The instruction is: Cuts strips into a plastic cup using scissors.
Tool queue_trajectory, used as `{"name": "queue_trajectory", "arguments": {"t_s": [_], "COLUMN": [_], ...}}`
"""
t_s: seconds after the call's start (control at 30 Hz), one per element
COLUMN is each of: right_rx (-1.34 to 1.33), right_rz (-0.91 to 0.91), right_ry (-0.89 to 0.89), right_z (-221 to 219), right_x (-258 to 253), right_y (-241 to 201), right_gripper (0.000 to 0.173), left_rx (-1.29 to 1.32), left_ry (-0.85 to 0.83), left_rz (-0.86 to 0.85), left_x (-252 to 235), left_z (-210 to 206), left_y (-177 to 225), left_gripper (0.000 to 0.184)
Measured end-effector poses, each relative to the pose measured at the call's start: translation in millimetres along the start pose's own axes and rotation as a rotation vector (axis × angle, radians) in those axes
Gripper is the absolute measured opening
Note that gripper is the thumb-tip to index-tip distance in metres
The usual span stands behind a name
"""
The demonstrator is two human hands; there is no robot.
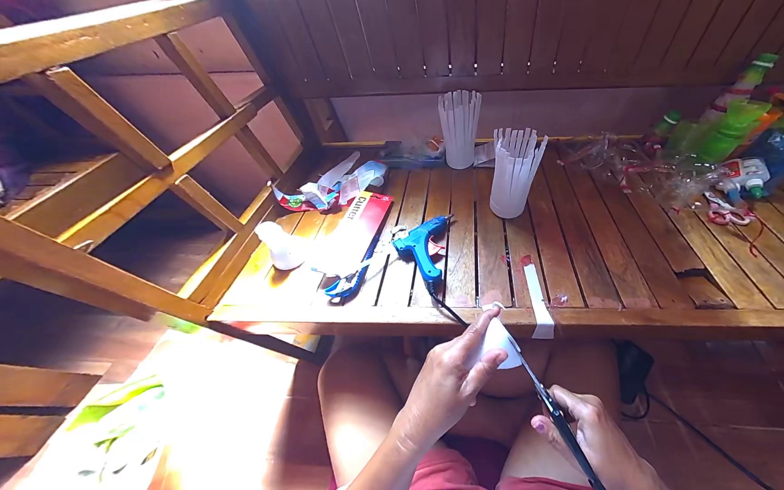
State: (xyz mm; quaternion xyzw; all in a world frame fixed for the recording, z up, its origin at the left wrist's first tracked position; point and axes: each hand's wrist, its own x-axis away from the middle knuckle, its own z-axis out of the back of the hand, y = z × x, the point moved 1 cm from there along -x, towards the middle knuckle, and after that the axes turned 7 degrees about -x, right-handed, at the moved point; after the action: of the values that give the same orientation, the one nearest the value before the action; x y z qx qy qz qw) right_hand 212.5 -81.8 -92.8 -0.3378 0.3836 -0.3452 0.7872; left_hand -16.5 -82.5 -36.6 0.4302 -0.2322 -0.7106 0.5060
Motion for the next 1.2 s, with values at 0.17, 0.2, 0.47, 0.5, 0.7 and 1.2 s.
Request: {"name": "queue_trajectory", "arguments": {"t_s": [0.17, 0.2, 0.47, 0.5, 0.7, 1.2], "right_rx": [-0.011, -0.012, -0.014, 0.004, 0.055, 0.012], "right_rz": [0.031, 0.038, 0.001, -0.014, -0.053, -0.037], "right_ry": [0.012, 0.017, -0.044, -0.06, -0.116, -0.046], "right_z": [-0.5, -0.8, 2.0, 3.4, 9.6, 6.3], "right_x": [-0.6, -0.6, 1.0, 0.5, -3.1, -3.8], "right_y": [1.2, 1.5, 4.4, 4.0, -1.2, -0.4], "right_gripper": [0.056, 0.056, 0.059, 0.061, 0.067, 0.062], "left_rx": [-0.023, 0.001, 0.196, 0.162, -0.07, -0.171], "left_ry": [0.011, 0.014, 0.022, 0.023, 0.057, 0.09], "left_rz": [-0.014, -0.003, 0.162, 0.128, -0.055, -0.104], "left_x": [0.1, 0.3, 3.3, 3.4, 5.1, 3.0], "left_z": [0.4, 0.1, -2.6, -3.1, -7.6, -8.4], "left_y": [0.1, 0.8, 3.1, 1.3, -3.5, -9.0], "left_gripper": [0.05, 0.049, 0.053, 0.053, 0.057, 0.059]}}
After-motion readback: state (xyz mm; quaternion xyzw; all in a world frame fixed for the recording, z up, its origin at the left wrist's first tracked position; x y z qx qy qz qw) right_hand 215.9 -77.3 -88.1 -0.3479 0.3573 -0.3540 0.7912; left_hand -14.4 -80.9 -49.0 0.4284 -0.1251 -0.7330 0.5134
